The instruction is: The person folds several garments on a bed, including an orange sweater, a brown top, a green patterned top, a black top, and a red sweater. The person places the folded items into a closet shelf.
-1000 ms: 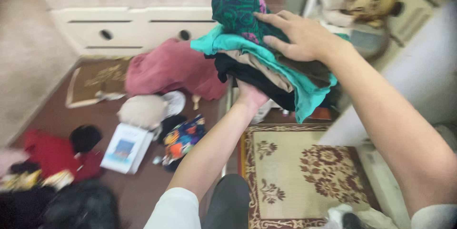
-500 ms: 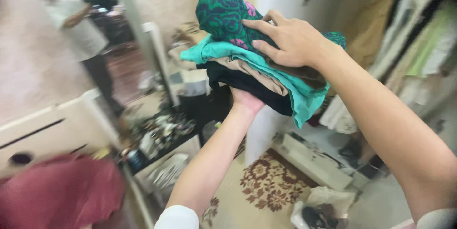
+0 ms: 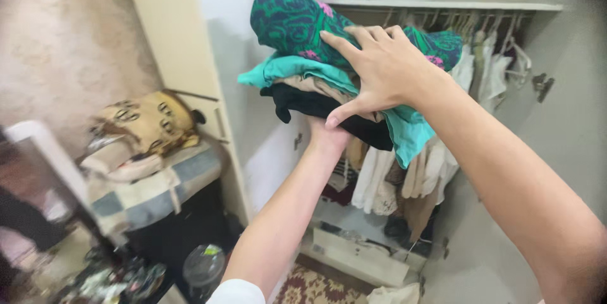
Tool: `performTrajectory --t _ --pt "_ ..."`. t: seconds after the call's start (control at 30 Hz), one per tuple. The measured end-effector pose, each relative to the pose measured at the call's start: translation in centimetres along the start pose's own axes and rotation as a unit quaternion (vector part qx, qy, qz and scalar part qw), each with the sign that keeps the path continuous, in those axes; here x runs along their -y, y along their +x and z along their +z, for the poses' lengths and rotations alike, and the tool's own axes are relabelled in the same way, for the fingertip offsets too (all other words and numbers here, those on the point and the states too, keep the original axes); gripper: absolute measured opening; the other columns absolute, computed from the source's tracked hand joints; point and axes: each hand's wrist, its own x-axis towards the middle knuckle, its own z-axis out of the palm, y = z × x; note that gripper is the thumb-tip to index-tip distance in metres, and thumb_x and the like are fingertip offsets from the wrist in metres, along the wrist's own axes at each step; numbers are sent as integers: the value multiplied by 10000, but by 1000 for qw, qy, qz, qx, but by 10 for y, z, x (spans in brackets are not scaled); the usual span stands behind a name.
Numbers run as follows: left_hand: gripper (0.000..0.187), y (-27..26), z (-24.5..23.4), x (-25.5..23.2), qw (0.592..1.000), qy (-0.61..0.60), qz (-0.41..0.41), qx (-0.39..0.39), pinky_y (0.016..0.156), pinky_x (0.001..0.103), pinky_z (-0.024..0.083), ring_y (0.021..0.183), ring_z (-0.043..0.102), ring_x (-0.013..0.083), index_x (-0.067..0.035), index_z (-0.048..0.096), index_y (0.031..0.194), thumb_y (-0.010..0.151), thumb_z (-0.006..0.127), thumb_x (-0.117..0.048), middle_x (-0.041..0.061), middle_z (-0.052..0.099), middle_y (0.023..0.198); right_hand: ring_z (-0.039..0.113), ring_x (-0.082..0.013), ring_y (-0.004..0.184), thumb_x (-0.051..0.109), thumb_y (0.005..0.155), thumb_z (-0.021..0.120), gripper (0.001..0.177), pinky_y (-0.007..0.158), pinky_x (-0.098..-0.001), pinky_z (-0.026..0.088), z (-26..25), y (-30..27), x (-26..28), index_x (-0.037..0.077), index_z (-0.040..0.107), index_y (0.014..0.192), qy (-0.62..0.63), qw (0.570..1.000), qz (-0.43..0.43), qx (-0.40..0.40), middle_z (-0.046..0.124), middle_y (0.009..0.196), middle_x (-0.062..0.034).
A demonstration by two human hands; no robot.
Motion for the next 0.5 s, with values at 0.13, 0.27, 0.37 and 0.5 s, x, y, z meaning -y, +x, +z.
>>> performTrajectory --t 0.13,0.27,0.37,0.5 --pt "727 77 -17 37 998 -21 12 64 1232 495 288 1456 391 305 -169 396 1549 1042 303 -682 90 422 1579 531 -493 1182 961 434 715 1492 951 -544 431 19 2 -67 59 368 1571 -36 999 1 -2 497 1399 -316" --pt "741 145 -17 65 994 -63 8 85 1268 484 242 1504 328 301 -179 351 1588 1061 271 -694 88 360 1631 516 -465 1282 937 322 749 1603 1005 -605 410 32 8 -123 50 314 1583 -95 995 -3 9 504 1390 -295" --pt "759 183 -16 89 993 -81 -27 76 1263 482 213 1517 293 296 -201 335 1589 1033 248 -711 74 316 1655 479 -496 1296 1026 293 721 1665 993 -618 389 45 15 -158 72 302 1591 -259 965 13 35 505 1418 -250" --pt "763 237 -22 111 988 -90 -80 97 1280 488 203 1540 285 295 -203 320 1608 1043 245 -709 66 298 1685 479 -415 1361 909 237 829 1717 1055 -564 398 64 22 -195 80 276 1635 -308 944 77 94 486 1491 -253"
